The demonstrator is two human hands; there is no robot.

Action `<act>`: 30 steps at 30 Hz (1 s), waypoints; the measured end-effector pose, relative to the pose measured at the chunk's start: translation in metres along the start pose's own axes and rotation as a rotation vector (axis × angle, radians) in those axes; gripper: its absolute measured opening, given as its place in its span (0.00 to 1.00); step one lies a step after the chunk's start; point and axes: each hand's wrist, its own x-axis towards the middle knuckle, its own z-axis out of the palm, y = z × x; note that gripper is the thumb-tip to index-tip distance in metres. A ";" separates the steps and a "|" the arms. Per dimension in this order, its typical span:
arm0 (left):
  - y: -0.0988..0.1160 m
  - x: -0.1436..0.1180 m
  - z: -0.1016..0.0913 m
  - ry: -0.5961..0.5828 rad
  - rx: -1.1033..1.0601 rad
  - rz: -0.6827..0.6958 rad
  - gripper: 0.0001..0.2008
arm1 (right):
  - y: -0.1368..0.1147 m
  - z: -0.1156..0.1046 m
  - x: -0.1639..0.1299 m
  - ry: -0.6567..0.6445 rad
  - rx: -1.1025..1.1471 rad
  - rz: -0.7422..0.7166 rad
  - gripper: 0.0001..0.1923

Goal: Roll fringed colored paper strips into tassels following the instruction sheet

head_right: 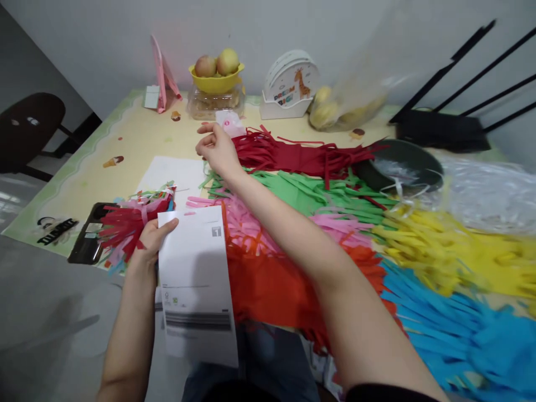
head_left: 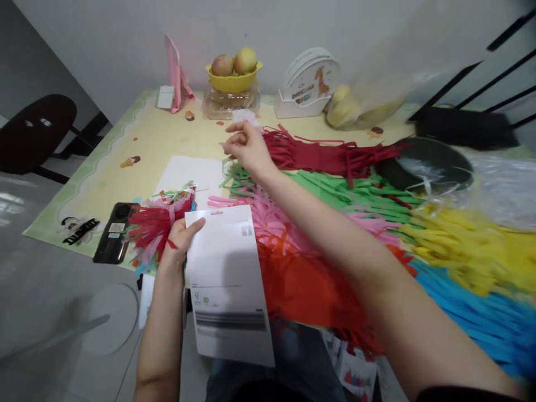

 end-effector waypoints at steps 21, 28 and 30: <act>0.023 -0.152 0.027 0.423 0.123 0.586 0.17 | -0.112 0.011 -0.223 0.011 0.447 -0.200 0.20; 0.023 -0.169 0.037 0.428 0.096 0.633 0.18 | -0.122 0.005 -0.233 0.062 0.214 -0.276 0.21; 0.018 -0.176 0.034 0.460 0.106 0.617 0.18 | -0.125 0.002 -0.239 0.089 0.029 -0.315 0.21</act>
